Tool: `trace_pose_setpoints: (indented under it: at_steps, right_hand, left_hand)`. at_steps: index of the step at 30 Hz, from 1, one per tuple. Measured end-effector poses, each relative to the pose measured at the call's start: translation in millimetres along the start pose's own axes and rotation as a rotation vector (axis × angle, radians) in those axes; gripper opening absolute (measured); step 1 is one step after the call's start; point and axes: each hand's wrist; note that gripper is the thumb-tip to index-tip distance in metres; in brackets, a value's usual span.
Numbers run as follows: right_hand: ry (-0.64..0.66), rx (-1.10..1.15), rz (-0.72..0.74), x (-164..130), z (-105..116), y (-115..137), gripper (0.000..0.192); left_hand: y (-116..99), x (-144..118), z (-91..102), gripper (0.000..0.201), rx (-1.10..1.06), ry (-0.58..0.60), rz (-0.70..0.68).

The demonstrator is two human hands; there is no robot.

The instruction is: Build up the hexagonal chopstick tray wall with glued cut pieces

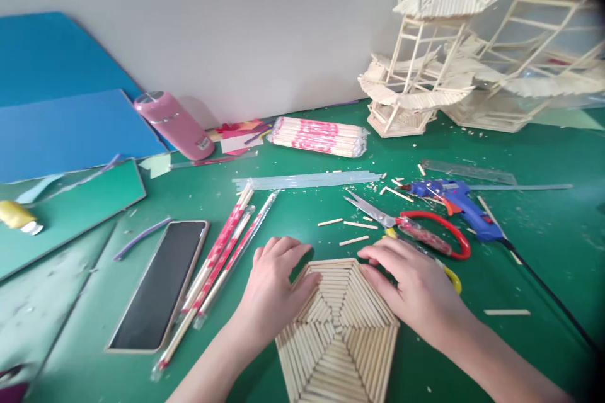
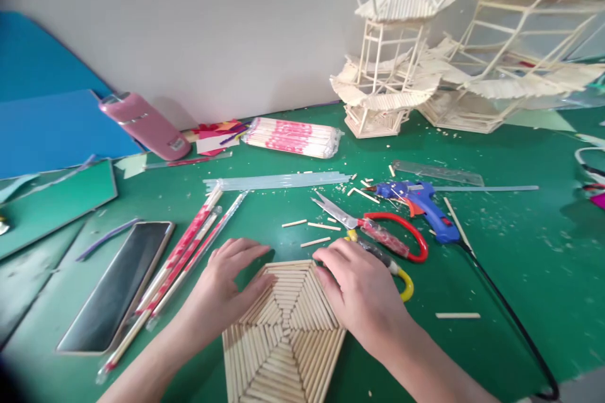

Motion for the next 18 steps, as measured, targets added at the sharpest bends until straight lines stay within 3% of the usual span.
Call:
trace_pose_setpoints:
  at_steps: [6,18]
  right_hand:
    - [0.091,-0.028,0.055,15.0,-2.4,-0.5,0.018]
    - [0.186,0.024,0.109,21.4,-2.0,-2.9,0.025]
  left_hand:
    - [3.7,-5.5,-6.2,0.019,-0.151,-0.017,0.079]
    - [5.8,-8.0,-13.7,0.02,-0.262,-0.116,0.043]
Point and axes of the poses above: each hand's wrist, its own x-axis towards the middle knuckle, its own z-axis out of the back of the hand, y = z × x, and after that the axes turned 2 degrees about y, right-handed
